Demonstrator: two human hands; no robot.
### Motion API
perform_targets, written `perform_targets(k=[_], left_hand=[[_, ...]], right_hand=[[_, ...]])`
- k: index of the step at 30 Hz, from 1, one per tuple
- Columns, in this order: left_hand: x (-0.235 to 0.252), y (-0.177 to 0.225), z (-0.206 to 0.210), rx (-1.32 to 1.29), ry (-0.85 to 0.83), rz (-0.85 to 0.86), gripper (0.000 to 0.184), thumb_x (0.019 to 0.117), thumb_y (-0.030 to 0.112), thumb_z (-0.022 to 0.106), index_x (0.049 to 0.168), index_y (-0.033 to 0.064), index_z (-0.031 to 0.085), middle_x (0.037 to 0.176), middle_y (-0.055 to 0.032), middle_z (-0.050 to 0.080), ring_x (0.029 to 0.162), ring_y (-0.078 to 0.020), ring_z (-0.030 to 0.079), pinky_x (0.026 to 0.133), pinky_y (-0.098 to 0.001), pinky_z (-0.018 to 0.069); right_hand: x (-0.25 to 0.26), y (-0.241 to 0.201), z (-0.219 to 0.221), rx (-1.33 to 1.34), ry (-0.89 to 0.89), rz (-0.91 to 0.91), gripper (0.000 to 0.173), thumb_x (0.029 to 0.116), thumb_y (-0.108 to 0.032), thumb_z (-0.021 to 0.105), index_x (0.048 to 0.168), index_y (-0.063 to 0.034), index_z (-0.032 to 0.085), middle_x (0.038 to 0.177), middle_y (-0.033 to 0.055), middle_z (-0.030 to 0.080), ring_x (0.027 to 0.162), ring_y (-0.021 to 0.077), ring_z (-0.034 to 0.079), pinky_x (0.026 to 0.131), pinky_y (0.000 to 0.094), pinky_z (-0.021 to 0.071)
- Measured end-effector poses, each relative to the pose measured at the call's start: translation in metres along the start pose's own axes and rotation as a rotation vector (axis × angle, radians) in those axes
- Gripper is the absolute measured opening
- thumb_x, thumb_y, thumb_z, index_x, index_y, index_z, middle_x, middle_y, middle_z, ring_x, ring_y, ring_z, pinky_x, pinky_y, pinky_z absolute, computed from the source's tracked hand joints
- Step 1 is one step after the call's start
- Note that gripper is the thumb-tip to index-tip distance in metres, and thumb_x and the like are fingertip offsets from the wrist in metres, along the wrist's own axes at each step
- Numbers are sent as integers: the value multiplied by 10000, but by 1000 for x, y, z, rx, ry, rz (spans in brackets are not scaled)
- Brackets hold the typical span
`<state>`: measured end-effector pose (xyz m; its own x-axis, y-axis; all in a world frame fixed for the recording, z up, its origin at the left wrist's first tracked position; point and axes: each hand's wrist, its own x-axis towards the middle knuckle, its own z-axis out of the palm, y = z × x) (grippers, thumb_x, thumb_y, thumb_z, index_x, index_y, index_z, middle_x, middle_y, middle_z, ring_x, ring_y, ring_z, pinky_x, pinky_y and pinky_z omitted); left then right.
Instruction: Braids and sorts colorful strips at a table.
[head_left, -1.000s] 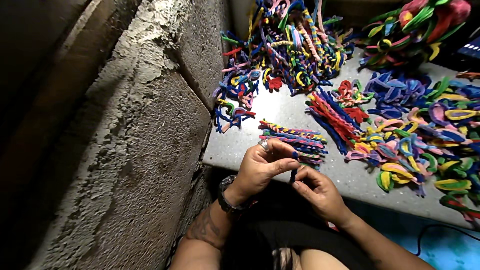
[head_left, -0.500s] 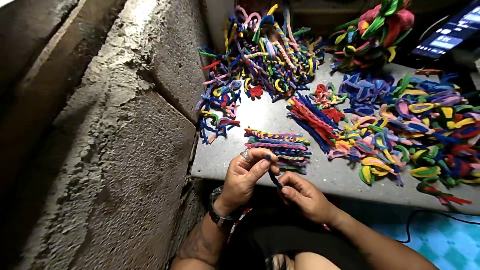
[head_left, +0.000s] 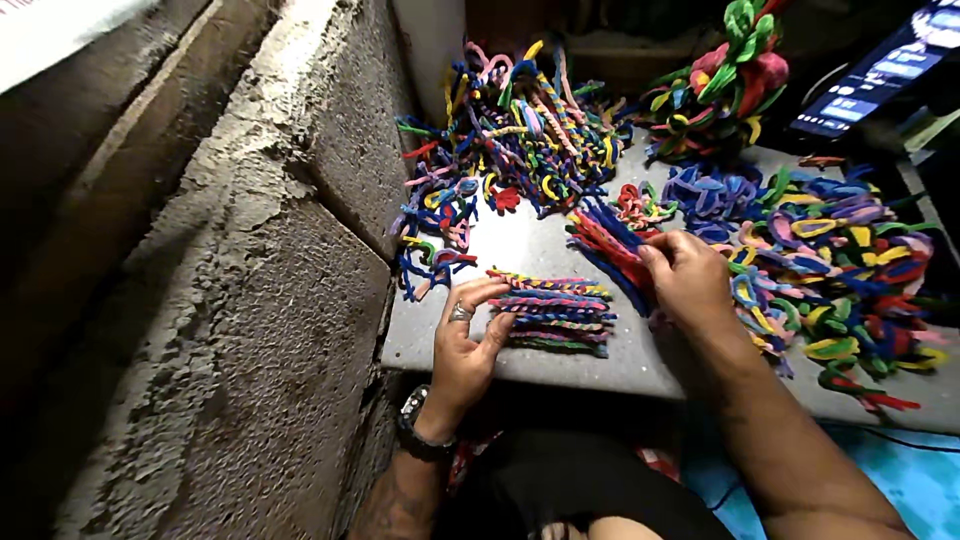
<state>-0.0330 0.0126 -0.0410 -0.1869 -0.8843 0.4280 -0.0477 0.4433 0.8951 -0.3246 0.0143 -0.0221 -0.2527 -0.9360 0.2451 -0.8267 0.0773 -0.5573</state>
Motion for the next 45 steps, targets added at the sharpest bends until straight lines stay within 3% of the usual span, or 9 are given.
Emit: perform_targets(k=[5, 10, 20, 24, 26, 30, 35, 40, 45], left_hand=[[-9, -13, -2, 129, 16, -17, 254, 988, 183, 644, 1156, 5, 709, 1259, -109, 661, 1225, -154, 602, 1072, -342, 497], [-13, -33, 3, 109, 42, -19, 237, 996, 157, 631, 1130, -17, 720, 1241, -152, 648, 1173, -151, 619, 974, -280, 543], [-17, -49, 8, 87, 110, 111, 201, 1004, 146, 618, 1073, -4, 733, 1179, -142, 671, 1152, -153, 627, 997, -277, 531], [-16, -47, 7, 65, 104, 107, 193, 1006, 126, 609, 1073, -5, 734, 1165, -137, 676, 1148, -156, 632, 997, -283, 533], [-16, -47, 7, 52, 108, 108, 198, 1008, 123, 600, 1070, -10, 733, 1160, -138, 679, 1144, -151, 634, 994, -276, 534], [-18, -48, 6, 6, 119, 108, 211, 1015, 107, 574, 1062, -36, 722, 1139, -142, 683, 1125, -143, 640, 981, -275, 538], [-7, -25, 6, -194, 146, -109, 241, 1029, 37, 484, 1129, -76, 673, 1111, -81, 694, 1051, -92, 660, 941, -265, 553], [9, 9, 10, -626, 38, -212, 307, 984, 235, 675, 1266, 115, 682, 1121, 18, 748, 962, -63, 705, 860, -238, 582], [18, 31, 17, -704, -29, -62, 334, 941, 256, 728, 1268, 190, 709, 1109, 54, 739, 927, -25, 692, 841, -215, 581]], right_hand=[[26, 1, -4, -178, -145, -33, 333, 1022, -258, 642, 1133, 51, 699, 1156, 296, 654, 1108, 513, 615, 932, 725, 443], [70, -47, 1, -130, -145, -330, 276, 1027, -216, 610, 1105, 20, 730, 1093, 255, 687, 1048, 463, 653, 905, 684, 468], [178, -128, 128, -26, -278, -513, 352, 1011, -69, 555, 1358, -52, 612, 1231, 239, 668, 1084, 433, 681, 904, 622, 541], [193, -142, 137, 80, -235, -506, 218, 998, -79, 589, 1157, 13, 707, 1136, 227, 708, 1098, 394, 682, 980, 565, 524], [193, -151, 112, 183, -155, -477, 235, 1010, -115, 587, 1154, 18, 716, 1127, 214, 725, 1084, 356, 697, 996, 529, 525], [175, -144, 44, 622, -132, -351, 282, 1066, -147, 488, 1240, -14, 665, 1056, 74, 717, 873, 119, 707, 830, 319, 600], [91, -95, -6, 1150, -396, -249, 286, 1054, -133, 398, 1170, -146, 659, 942, -83, 700, 801, 31, 669, 769, 233, 587], [10, -49, -10, 1280, -591, -322, 238, 1033, -362, 586, 1171, -246, 742, 963, -85, 738, 818, 14, 687, 752, 195, 589], [-24, -32, -14, 1338, -587, -319, 261, 1053, -325, 560, 1204, -217, 745, 1047, -67, 749, 882, 26, 702, 803, 200, 592]])
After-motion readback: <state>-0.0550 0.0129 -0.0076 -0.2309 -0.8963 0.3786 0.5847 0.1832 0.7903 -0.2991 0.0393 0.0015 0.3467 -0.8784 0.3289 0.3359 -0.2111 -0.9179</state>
